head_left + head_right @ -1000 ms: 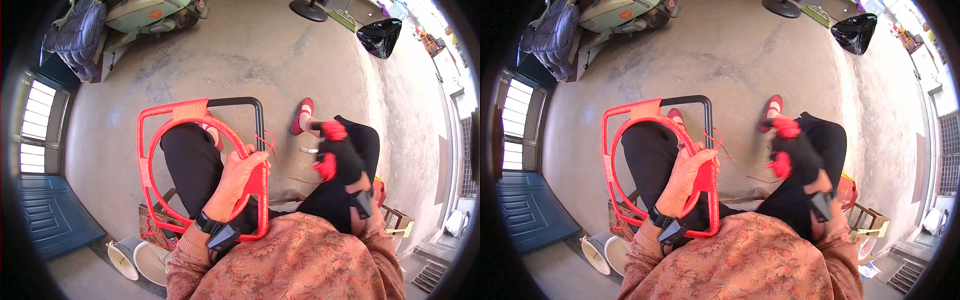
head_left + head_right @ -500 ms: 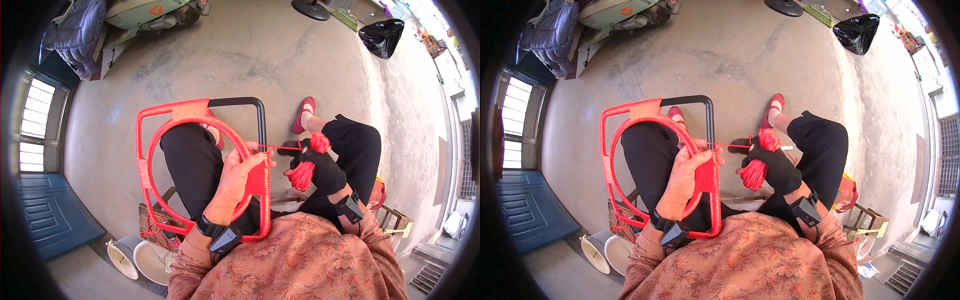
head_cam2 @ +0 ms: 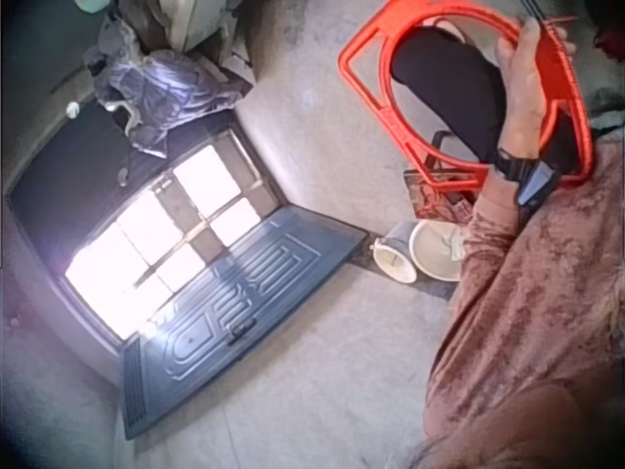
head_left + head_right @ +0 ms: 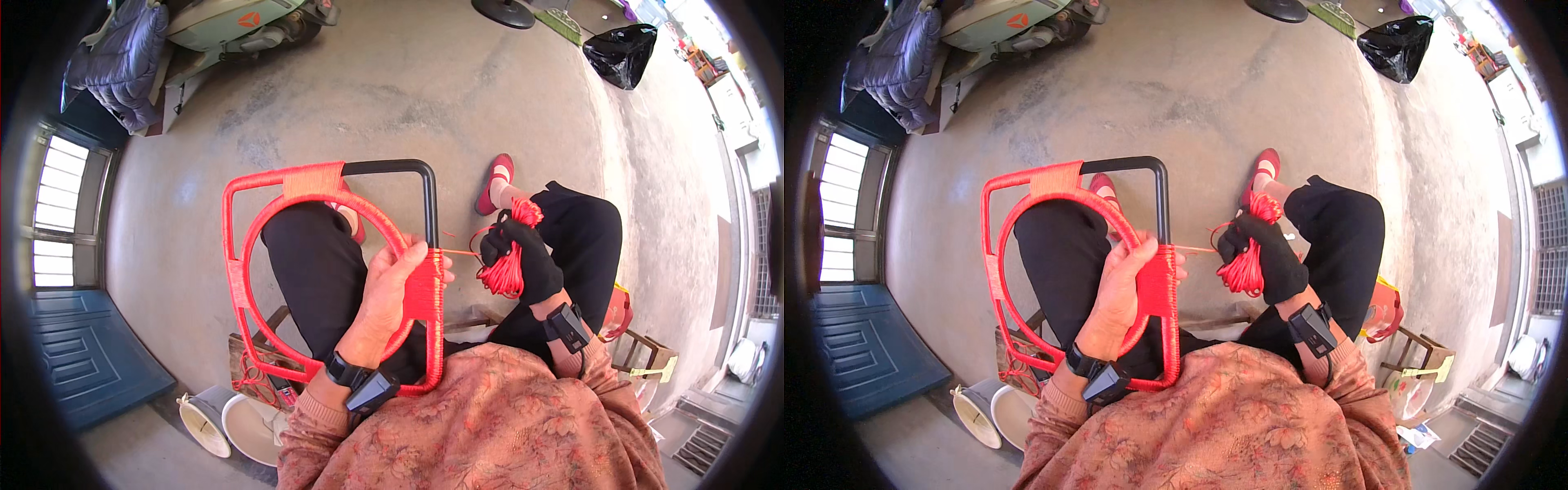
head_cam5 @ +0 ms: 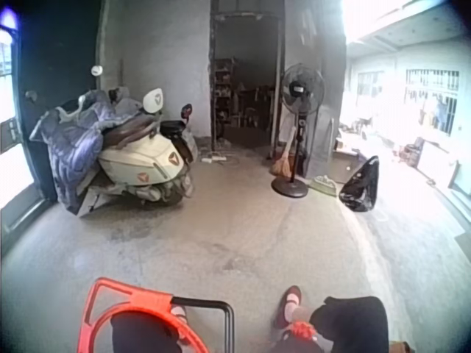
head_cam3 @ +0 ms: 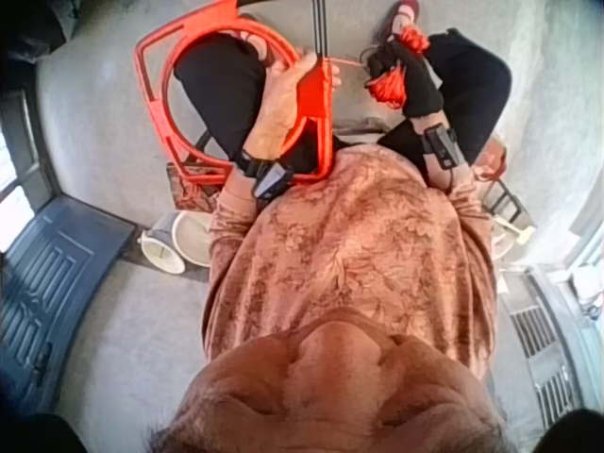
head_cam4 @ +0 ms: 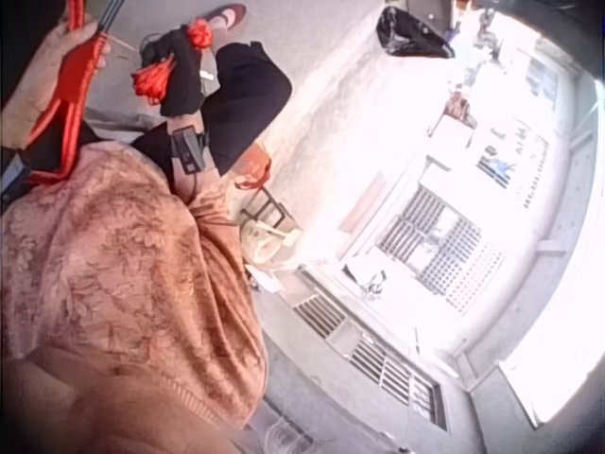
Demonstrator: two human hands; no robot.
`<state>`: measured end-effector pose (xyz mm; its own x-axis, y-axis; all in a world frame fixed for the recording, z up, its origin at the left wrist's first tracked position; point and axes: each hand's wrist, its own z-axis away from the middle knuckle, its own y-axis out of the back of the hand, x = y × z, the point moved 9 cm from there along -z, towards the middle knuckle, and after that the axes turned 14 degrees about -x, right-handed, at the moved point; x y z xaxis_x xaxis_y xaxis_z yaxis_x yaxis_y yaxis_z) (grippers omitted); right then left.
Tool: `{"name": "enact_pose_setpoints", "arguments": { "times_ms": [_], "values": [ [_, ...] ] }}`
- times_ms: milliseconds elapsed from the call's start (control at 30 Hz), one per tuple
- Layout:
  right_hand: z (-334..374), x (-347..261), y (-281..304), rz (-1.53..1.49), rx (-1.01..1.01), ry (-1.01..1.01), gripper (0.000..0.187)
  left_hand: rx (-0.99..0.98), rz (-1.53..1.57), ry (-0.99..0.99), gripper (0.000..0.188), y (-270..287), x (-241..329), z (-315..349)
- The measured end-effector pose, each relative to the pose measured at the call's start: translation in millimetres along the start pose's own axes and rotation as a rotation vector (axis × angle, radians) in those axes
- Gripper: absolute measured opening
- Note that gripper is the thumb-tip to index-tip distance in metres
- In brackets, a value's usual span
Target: Wrapping a red plastic stool frame with red cord.
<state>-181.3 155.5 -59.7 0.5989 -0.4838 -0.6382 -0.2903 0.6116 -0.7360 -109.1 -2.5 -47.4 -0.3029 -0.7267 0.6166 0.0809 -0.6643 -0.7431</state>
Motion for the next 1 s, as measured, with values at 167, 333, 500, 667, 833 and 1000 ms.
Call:
{"name": "enact_pose_setpoints", "arguments": {
  "times_ms": [167, 333, 500, 667, 833, 1000],
  "values": [
    [-2, -4, 14, 0.142, 0.035, -0.114, 0.025, -0.028, 0.001, -0.024, 0.007, 3, -9, -1],
    [-10, -44, 72, 0.487, 0.239, -0.140, 0.057, 0.013, -0.058, 0.009, 0.008, 3, -7, 1],
    [-48, -93, 44, 1.204, 0.176, 0.239, 0.060, 0.108, -0.220, -0.074, 0.024, 8, -3, -3],
    [-39, -58, -130, 1.913, 0.016, 0.468, 0.056, 0.242, -0.419, -0.304, 0.041, 19, 21, 6],
    [-47, -4, -167, 2.475, -0.483, 0.525, 0.044, 0.279, -0.320, -0.391, 0.044, 6, 32, 5],
    [-20, -50, -155, 1.858, -0.186, 0.701, 0.030, 0.102, -0.204, -0.225, 0.028, 10, 16, -4]
  ]
}}
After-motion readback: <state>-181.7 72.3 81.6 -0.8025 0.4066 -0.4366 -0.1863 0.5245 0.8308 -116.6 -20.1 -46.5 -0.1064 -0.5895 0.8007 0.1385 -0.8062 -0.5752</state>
